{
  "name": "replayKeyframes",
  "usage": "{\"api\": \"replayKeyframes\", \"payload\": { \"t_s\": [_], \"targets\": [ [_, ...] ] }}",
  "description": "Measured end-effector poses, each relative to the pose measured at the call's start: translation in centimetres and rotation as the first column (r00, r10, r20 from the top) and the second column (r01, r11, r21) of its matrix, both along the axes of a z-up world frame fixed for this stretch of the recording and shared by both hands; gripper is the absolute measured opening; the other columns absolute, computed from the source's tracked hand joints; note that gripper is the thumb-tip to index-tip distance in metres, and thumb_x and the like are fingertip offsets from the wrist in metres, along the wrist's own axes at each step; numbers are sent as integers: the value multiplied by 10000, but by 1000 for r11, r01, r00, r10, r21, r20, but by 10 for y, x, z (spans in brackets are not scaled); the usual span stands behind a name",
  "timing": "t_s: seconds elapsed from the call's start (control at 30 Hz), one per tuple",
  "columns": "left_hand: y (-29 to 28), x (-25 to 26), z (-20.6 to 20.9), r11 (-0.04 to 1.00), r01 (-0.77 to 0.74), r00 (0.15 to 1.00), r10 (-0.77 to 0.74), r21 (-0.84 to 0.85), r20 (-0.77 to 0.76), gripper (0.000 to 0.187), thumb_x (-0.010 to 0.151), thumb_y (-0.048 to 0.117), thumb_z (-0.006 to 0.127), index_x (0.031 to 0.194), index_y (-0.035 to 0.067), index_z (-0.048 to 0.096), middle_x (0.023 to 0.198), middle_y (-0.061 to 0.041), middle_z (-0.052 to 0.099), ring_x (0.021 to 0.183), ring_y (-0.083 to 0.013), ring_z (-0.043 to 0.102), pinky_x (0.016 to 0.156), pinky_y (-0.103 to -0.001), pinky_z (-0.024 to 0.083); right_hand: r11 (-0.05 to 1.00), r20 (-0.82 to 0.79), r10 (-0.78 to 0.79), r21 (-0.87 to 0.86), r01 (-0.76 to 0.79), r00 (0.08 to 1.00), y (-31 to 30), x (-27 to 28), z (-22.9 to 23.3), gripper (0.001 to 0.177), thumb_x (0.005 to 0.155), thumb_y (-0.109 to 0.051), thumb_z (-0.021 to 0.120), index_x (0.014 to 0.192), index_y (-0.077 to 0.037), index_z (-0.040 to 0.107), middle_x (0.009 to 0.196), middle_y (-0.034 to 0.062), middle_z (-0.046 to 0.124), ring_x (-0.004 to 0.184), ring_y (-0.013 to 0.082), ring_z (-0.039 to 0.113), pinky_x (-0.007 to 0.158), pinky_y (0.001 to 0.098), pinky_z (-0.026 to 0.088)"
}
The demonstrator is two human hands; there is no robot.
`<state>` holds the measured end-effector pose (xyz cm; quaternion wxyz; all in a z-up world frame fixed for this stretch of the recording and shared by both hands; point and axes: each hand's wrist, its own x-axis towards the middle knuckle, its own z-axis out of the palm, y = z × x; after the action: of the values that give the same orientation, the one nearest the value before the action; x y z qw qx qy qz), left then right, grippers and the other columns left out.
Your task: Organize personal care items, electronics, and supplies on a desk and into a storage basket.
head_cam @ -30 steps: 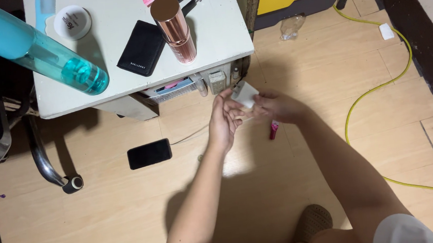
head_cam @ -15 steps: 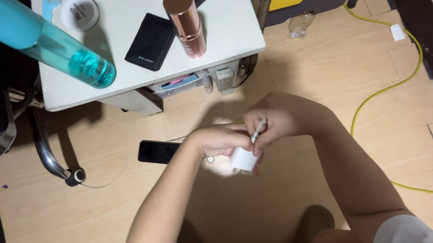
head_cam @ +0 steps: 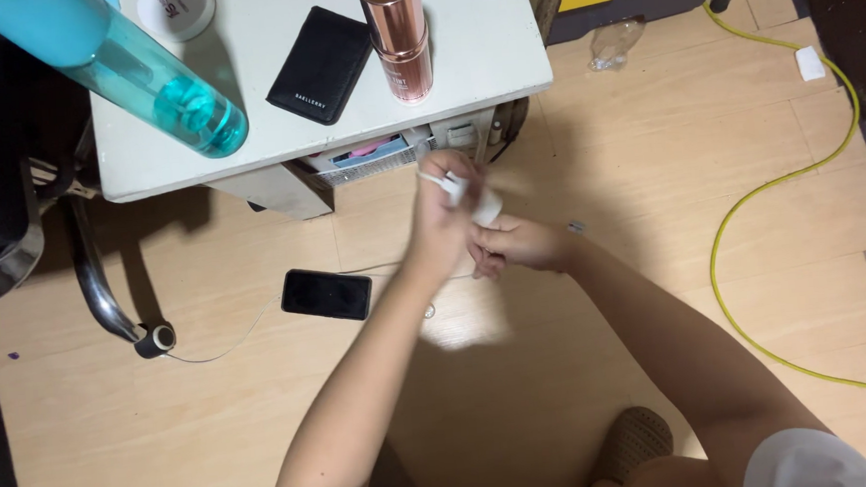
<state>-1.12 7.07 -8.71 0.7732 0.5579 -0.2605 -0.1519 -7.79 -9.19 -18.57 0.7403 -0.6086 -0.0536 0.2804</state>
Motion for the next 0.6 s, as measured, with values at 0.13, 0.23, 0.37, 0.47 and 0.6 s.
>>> {"api": "replayKeyframes", "payload": {
  "t_s": [0.13, 0.23, 0.37, 0.47, 0.6],
  "targets": [
    [1, -17, 30, 953, -266, 726, 100, 143, 680, 214, 903, 70, 713, 999, 101, 525, 1119, -54, 541, 1110, -262, 531, 1046, -447, 456, 975, 8, 86, -206, -82, 996, 0, 3, 40, 282, 1066, -224, 549, 905, -11, 638, 820, 105, 660, 802, 193, 691, 736, 345, 550],
    [1, -24, 53, 901, -403, 358, -6, 160, 934, 273, 818, 61, 778, 1016, 122, 601, 1122, -72, 525, 1147, -305, 518, 1158, -530, 412, 952, 644, 6, -238, 193, 765, 5, 12, 34, 366, 1054, -207, 436, 1317, 35, 513, 1207, 126, 559, 1093, 229, 577, 896, 355, 488],
    [8, -24, 69, 914, -387, 333, 19, 118, 943, 383, 847, 75, 794, 1176, 85, 599, 1160, -87, 527, 1200, -281, 529, 1198, -529, 394, 954, 489, -284, 58, 294, 825, 24, 8, 12, 321, 1038, -158, 500, 1321, -11, 543, 1148, 77, 576, 1002, 176, 561, 823, 326, 468],
    [13, -9, 73, 919, -371, 476, 67, 131, 877, 523, 865, 134, 813, 1248, -43, 504, 1194, -131, 552, 1187, -306, 564, 1149, -506, 441, 861, 276, -495, 282, 423, 824, 35, 2, 1, 307, 1023, -114, 554, 1323, -50, 568, 1098, 36, 591, 923, 131, 548, 759, 300, 452],
    [28, 3, 110, 787, -559, 427, 3, 261, 904, 428, 763, 204, 835, 1058, -26, 628, 1048, -130, 638, 1004, -372, 659, 1010, -495, 521, 753, 125, -638, 310, 581, 760, 40, -6, 68, 332, 1103, -259, 415, 1169, -57, 670, 866, 58, 680, 686, 88, 521, 625, 238, 390]
  ]
}}
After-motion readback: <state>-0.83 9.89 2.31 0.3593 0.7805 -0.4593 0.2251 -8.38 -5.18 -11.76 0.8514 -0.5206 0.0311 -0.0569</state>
